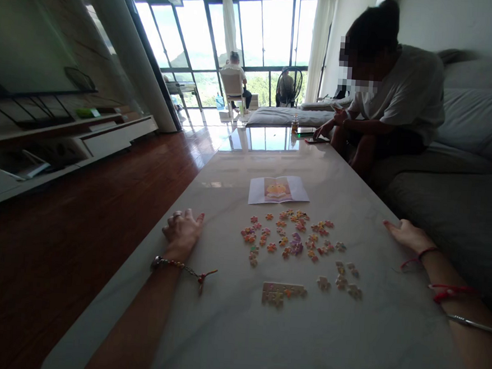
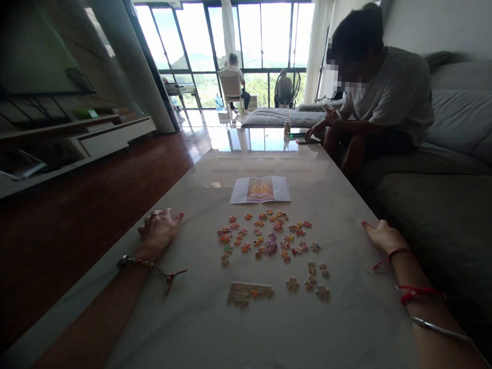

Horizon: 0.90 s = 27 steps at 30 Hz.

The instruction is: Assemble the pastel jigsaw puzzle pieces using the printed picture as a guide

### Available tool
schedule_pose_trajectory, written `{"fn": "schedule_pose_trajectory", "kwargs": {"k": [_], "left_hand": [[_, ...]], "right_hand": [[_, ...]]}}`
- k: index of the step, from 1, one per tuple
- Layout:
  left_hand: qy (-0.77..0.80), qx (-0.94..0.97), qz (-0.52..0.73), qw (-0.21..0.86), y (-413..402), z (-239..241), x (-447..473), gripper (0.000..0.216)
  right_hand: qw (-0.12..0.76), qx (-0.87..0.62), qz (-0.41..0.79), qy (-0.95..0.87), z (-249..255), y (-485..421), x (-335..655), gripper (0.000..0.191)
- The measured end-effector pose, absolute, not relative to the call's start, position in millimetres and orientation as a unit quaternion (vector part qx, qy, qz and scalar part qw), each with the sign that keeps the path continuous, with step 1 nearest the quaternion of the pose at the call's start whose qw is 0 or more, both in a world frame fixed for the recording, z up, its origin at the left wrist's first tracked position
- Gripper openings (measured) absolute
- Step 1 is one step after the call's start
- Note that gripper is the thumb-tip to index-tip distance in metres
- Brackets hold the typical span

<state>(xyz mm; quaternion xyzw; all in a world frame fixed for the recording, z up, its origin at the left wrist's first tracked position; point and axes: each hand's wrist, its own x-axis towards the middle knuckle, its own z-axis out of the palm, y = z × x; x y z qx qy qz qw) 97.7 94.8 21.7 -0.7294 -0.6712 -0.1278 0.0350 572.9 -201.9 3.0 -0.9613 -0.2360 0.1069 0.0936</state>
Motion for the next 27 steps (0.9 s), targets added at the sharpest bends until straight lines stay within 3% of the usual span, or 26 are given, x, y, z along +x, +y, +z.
{"fn": "schedule_pose_trajectory", "kwargs": {"k": [4,7,27], "left_hand": [[-0.802,-0.589,-0.039,-0.086,119.5,24.6,54.4,0.069],[-0.806,-0.578,0.001,-0.127,134.5,25.7,27.8,0.065],[-0.831,-0.537,0.139,-0.034,152.2,8.6,6.5,0.051]], "right_hand": [[0.074,-0.962,0.128,-0.227,-2.0,-196.9,570.6,0.077],[0.068,-0.968,0.120,-0.209,-2.5,-194.9,569.6,0.075],[0.145,-0.971,0.073,-0.174,-14.6,-209.4,563.8,0.064]]}}
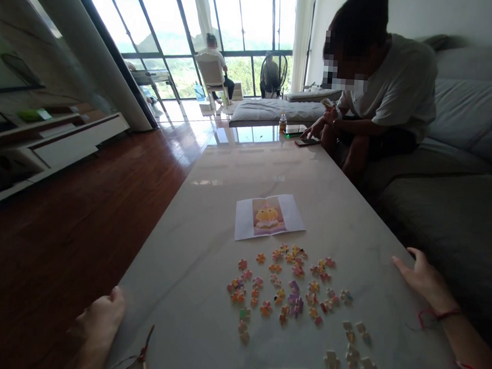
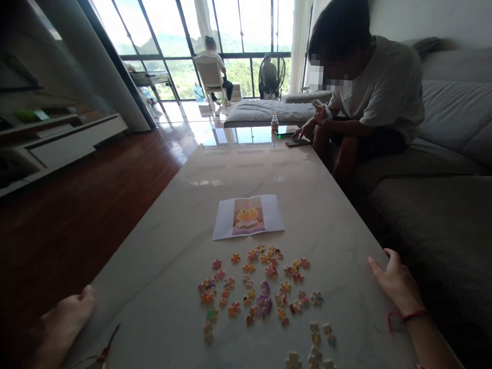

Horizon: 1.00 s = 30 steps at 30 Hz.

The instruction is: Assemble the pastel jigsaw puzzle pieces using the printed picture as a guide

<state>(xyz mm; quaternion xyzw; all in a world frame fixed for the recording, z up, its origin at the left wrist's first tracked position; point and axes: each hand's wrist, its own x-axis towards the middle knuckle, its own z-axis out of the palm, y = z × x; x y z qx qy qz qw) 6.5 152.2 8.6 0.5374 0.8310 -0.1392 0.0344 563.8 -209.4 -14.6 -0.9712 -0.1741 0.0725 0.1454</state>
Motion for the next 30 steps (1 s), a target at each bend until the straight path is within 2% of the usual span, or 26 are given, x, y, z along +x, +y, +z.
{"fn": "schedule_pose_trajectory", "kwargs": {"k": [7,14,23,30], "left_hand": [[0.808,0.583,-0.052,0.075,141.7,14.0,7.2,0.054],[0.815,0.568,-0.034,0.106,131.6,24.3,22.3,0.059],[0.826,0.555,-0.008,0.100,130.7,19.2,22.8,0.058],[0.818,0.568,0.014,0.090,138.1,14.3,20.3,0.054]], "right_hand": [[0.127,-0.970,0.049,-0.203,-7.1,-207.7,556.8,0.071],[0.100,-0.966,0.036,-0.235,-9.9,-214.6,555.2,0.065],[0.096,-0.965,0.002,-0.243,-6.3,-210.9,552.5,0.066],[0.086,-0.962,0.024,-0.260,-14.2,-211.5,560.9,0.064]]}}
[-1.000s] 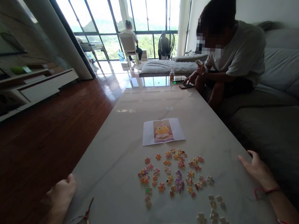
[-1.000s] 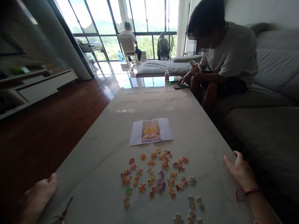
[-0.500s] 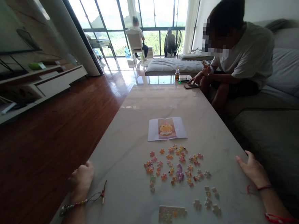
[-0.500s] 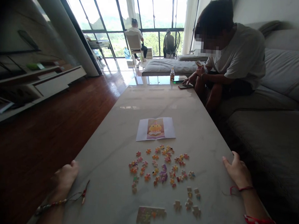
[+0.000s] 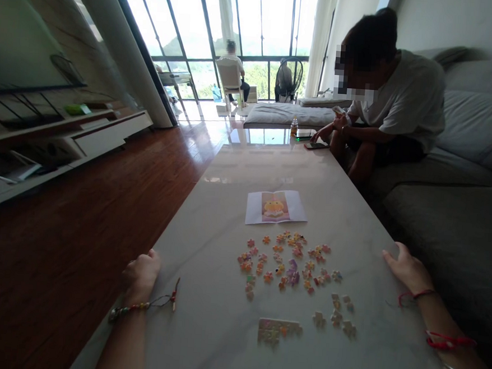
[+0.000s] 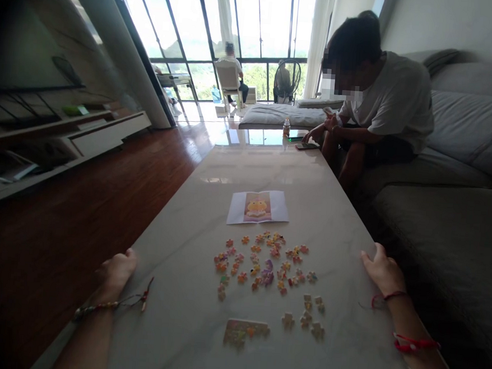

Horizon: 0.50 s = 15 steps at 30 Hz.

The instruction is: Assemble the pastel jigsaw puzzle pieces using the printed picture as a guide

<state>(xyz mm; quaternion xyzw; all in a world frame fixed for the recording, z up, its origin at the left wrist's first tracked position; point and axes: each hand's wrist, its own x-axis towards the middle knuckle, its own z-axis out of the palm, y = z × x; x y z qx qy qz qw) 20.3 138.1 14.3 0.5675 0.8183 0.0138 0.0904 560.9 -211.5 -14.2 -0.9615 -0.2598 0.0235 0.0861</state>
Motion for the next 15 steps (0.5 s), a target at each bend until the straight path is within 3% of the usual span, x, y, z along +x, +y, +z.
{"fn": "schedule_pose_trajectory", "kwargs": {"k": [6,10,12,15], "left_hand": [[0.778,0.621,0.092,0.017,121.5,20.8,49.5,0.052],[0.472,0.848,0.231,-0.073,113.3,26.9,115.3,0.045],[0.357,0.912,0.200,-0.040,115.0,25.5,152.0,0.043],[0.335,0.938,0.076,0.037,120.8,19.7,191.7,0.042]], "right_hand": [[0.082,-0.947,-0.039,-0.308,-8.0,-199.4,549.1,0.059],[0.191,-0.789,-0.035,-0.583,18.4,-142.7,514.9,0.040],[0.217,-0.703,-0.011,-0.678,27.0,-102.1,497.8,0.040],[0.179,-0.670,0.016,-0.720,25.8,-48.6,482.6,0.047]]}}
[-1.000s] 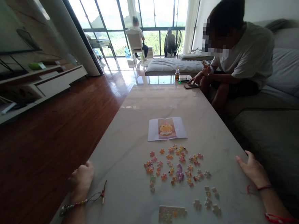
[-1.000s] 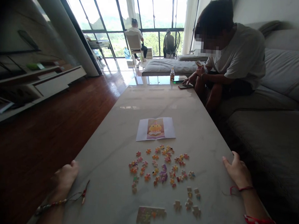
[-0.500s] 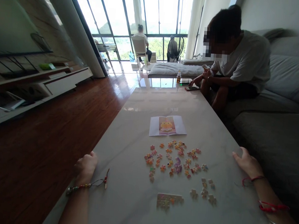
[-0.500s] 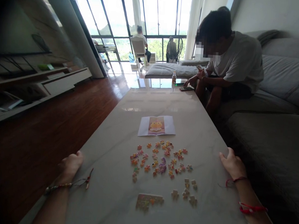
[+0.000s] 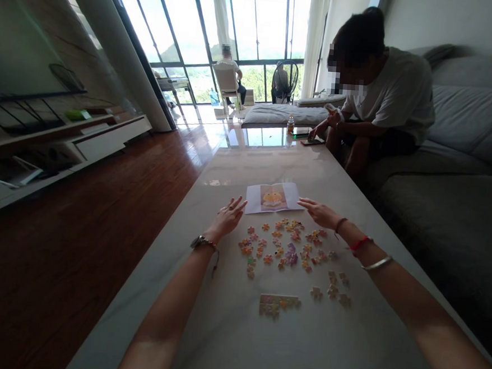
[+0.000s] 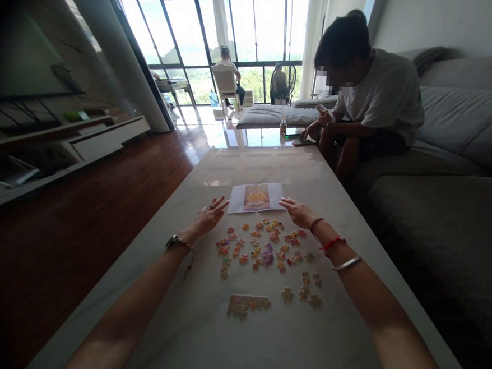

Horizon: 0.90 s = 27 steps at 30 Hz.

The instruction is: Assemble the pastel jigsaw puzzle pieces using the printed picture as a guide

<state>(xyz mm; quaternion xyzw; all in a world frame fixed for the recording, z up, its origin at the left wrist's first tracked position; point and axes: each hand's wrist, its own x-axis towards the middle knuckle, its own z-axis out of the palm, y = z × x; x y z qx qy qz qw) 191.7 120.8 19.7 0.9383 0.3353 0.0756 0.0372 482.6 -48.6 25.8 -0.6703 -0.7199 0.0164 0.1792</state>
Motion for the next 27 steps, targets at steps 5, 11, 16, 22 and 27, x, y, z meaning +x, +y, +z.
{"fn": "schedule_pose_trajectory", "kwargs": {"k": [5,11,16,22,27], "left_hand": [[0.319,0.945,0.039,0.056,119.2,12.3,200.8,0.039],[0.319,0.945,0.043,0.055,91.2,6.5,190.5,0.041],[0.319,0.945,0.037,0.056,66.4,8.1,189.7,0.042],[0.312,0.948,0.038,0.057,43.4,12.2,179.1,0.041],[0.317,0.946,0.030,0.059,59.7,15.8,185.8,0.040]], "right_hand": [[0.152,-0.670,0.026,-0.726,6.1,-24.2,485.3,0.049],[0.143,-0.666,0.025,-0.732,-5.7,-50.8,488.5,0.045],[0.140,-0.665,0.022,-0.733,-3.7,-69.0,479.6,0.037],[0.145,-0.660,0.013,-0.737,0.4,-96.2,469.9,0.035],[0.112,-0.683,0.015,-0.722,6.5,-85.7,472.9,0.037]]}}
